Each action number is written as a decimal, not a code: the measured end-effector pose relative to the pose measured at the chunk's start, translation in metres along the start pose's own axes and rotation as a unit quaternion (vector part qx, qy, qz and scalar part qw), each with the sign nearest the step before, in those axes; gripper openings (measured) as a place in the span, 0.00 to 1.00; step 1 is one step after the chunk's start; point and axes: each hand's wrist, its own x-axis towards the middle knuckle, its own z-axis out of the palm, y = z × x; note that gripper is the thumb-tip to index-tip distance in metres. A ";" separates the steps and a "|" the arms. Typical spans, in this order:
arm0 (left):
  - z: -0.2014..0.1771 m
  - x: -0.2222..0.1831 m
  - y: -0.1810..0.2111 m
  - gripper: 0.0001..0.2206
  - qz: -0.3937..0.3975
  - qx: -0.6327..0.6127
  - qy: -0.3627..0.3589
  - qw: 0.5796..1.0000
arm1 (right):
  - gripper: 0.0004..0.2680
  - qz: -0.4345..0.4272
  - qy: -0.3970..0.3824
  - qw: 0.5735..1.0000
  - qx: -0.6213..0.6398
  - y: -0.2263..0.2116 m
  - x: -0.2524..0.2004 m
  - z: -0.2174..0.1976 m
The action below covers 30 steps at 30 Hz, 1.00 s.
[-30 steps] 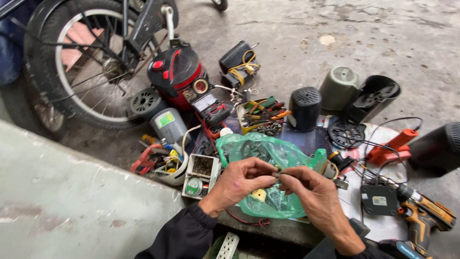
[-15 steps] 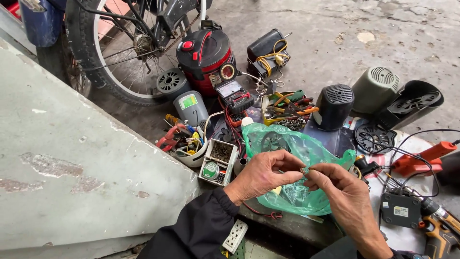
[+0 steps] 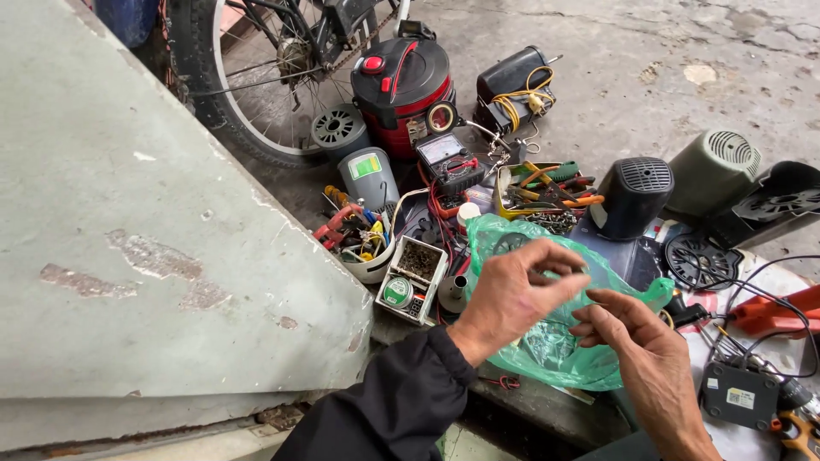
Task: The person is organizing repair components by unpacking a motor from a plastic bag and sorting through various small parts on a cluttered workbench.
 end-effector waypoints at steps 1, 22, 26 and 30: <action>-0.004 0.003 0.003 0.07 -0.016 -0.036 0.023 0.999 | 0.13 0.013 0.001 1.000 0.001 -0.002 -0.002 0.002; -0.120 -0.140 -0.150 0.16 -0.218 0.104 0.257 0.936 | 0.16 0.044 -0.055 0.982 -0.177 0.021 -0.012 -0.011; -0.119 -0.132 -0.154 0.18 -0.225 0.042 0.267 0.936 | 0.13 0.036 -0.055 0.982 -0.177 0.038 -0.006 -0.005; -0.119 -0.123 -0.160 0.14 -0.275 -0.038 0.261 0.924 | 0.15 0.061 -0.068 0.969 -0.228 0.035 -0.003 0.001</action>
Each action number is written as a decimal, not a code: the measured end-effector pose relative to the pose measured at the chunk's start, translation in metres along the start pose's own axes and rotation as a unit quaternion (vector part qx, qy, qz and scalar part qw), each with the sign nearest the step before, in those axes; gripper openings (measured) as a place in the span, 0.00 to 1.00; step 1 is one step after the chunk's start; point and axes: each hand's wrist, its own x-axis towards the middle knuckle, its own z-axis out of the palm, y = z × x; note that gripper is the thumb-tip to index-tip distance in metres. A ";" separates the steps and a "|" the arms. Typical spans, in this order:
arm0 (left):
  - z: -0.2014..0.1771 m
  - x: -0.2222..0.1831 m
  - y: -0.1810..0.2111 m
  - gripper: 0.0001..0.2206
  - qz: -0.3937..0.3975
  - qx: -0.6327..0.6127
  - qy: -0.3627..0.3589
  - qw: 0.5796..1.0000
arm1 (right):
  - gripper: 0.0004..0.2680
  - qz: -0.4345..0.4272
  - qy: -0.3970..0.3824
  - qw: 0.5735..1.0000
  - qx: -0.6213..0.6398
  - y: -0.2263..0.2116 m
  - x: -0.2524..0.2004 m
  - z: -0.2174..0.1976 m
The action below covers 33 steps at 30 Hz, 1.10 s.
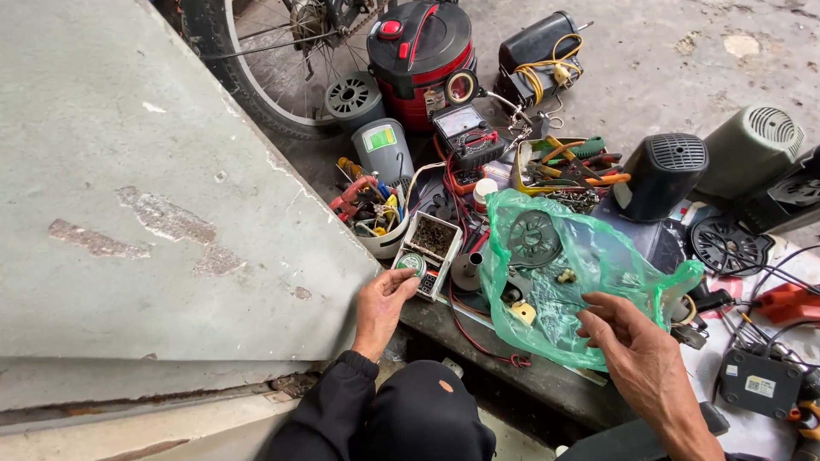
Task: The person is organizing repair components by unpacking a motor from a plastic bag and sorting through various small parts on a cluttered workbench.
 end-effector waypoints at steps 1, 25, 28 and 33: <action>0.002 0.005 -0.004 0.12 -0.004 -0.026 0.004 1.000 | 0.15 0.009 -0.004 1.000 -0.006 -0.003 0.001 0.001; 0.041 0.083 -0.079 0.08 0.229 0.438 0.002 0.869 | 0.17 -0.010 -0.004 0.992 -0.126 0.016 0.034 0.016; 0.033 0.088 -0.106 0.10 0.260 0.471 -0.021 0.842 | 0.19 -0.012 -0.014 0.991 -0.135 0.016 0.034 0.014; 0.019 0.076 -0.088 0.13 0.273 0.441 -0.001 0.855 | 0.18 -0.005 -0.012 0.989 -0.146 0.015 0.034 0.016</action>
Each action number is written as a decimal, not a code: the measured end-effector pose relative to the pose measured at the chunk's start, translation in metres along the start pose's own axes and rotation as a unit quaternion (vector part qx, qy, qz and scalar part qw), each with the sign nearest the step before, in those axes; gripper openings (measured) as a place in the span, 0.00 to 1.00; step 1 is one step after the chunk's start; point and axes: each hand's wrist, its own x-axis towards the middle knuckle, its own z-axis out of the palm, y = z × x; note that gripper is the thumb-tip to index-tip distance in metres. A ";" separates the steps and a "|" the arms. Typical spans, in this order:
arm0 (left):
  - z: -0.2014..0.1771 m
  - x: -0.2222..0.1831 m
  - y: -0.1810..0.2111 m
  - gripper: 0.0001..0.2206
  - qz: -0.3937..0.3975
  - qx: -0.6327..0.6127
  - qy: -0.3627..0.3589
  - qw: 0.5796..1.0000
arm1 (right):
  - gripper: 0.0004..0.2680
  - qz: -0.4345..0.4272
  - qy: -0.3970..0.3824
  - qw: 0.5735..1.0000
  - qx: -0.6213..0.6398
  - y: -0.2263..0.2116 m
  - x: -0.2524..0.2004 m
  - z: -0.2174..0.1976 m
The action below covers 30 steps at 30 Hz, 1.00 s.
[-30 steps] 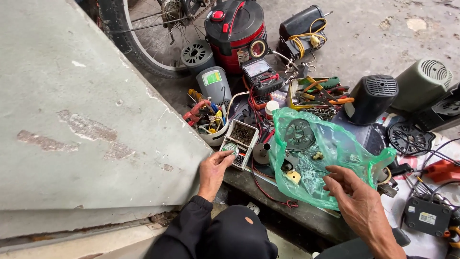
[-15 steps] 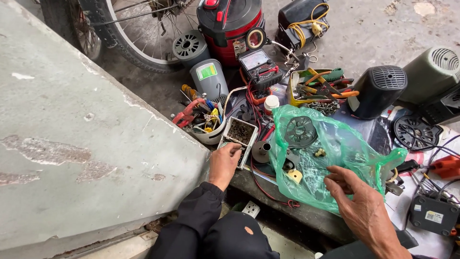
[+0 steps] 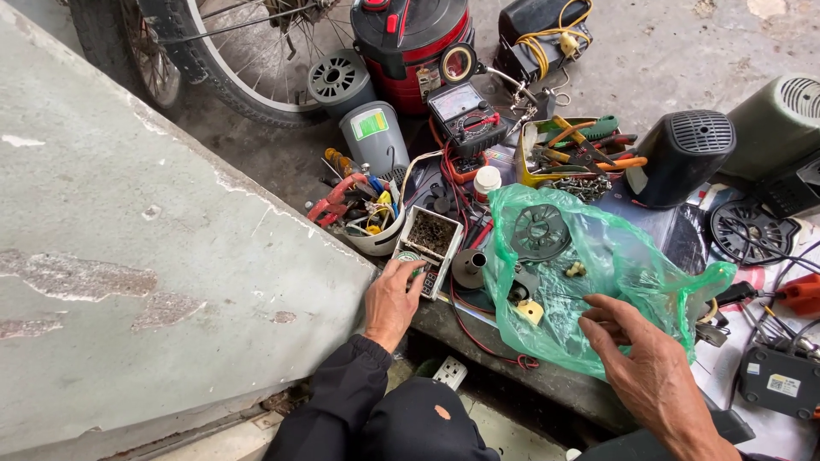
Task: The person is organizing repair components by unpacking a motor from a plastic bag and sorting through various small parts on a cluttered workbench.
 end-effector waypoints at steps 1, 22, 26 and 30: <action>-0.003 0.001 0.002 0.13 -0.012 -0.002 0.007 1.000 | 0.17 -0.001 0.004 1.000 -0.002 -0.001 0.000 0.001; 0.011 0.041 0.020 0.19 -0.142 0.134 -0.053 0.979 | 0.17 0.016 -0.001 0.999 -0.036 -0.006 0.000 -0.004; 0.013 0.036 0.020 0.14 -0.125 0.114 -0.049 0.984 | 0.19 -0.001 -0.010 0.999 -0.045 0.002 0.001 -0.003; 0.007 0.035 0.023 0.10 -0.199 0.050 -0.091 0.974 | 0.18 0.015 -0.005 0.999 -0.044 -0.003 -0.001 -0.006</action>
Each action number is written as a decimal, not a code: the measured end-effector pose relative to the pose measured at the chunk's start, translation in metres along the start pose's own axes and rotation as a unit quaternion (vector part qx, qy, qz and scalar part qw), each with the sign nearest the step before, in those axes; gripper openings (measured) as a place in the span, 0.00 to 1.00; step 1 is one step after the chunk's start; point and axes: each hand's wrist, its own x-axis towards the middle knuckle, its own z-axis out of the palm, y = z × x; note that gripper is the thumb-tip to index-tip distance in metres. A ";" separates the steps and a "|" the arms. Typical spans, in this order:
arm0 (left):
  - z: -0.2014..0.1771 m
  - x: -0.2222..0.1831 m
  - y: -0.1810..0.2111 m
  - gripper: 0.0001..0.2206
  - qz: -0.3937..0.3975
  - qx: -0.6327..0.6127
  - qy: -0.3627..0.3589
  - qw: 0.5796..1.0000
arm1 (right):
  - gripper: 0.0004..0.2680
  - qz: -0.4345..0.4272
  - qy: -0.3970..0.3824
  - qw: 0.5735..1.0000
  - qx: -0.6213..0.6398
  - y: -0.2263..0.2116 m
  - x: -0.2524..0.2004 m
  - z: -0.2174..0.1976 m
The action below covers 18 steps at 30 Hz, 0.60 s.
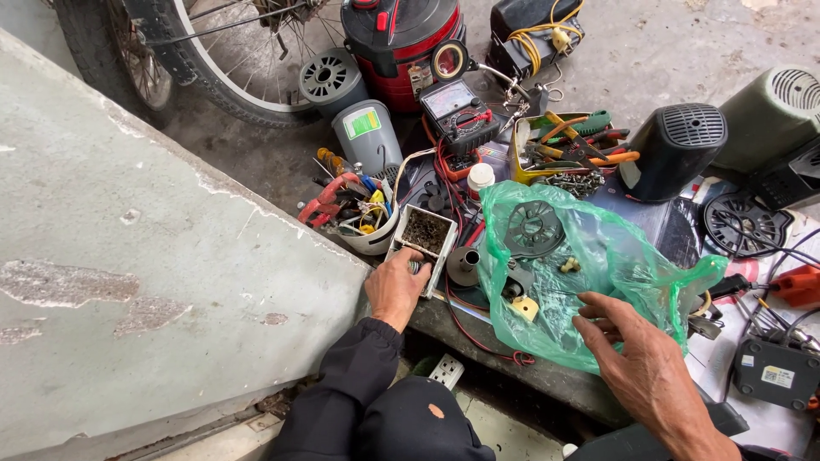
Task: The person is organizing repair components by unpacking a motor from a plastic bag and sorting through various small parts on a cluttered workbench.
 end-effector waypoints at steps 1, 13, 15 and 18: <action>-0.001 -0.001 0.000 0.09 -0.010 -0.017 -0.009 1.000 | 0.18 0.003 -0.003 1.000 -0.004 0.000 0.000 -0.001; 0.016 -0.006 -0.022 0.07 0.124 0.010 0.112 0.986 | 0.19 -0.015 -0.008 1.000 -0.023 0.009 0.002 0.000; 0.006 -0.012 -0.021 0.10 0.104 -0.027 0.097 0.989 | 0.18 -0.016 0.000 1.000 -0.020 0.009 0.003 0.001; -0.002 -0.020 -0.020 0.18 0.072 -0.091 0.080 0.990 | 0.18 -0.013 0.003 1.000 -0.019 0.010 0.003 0.001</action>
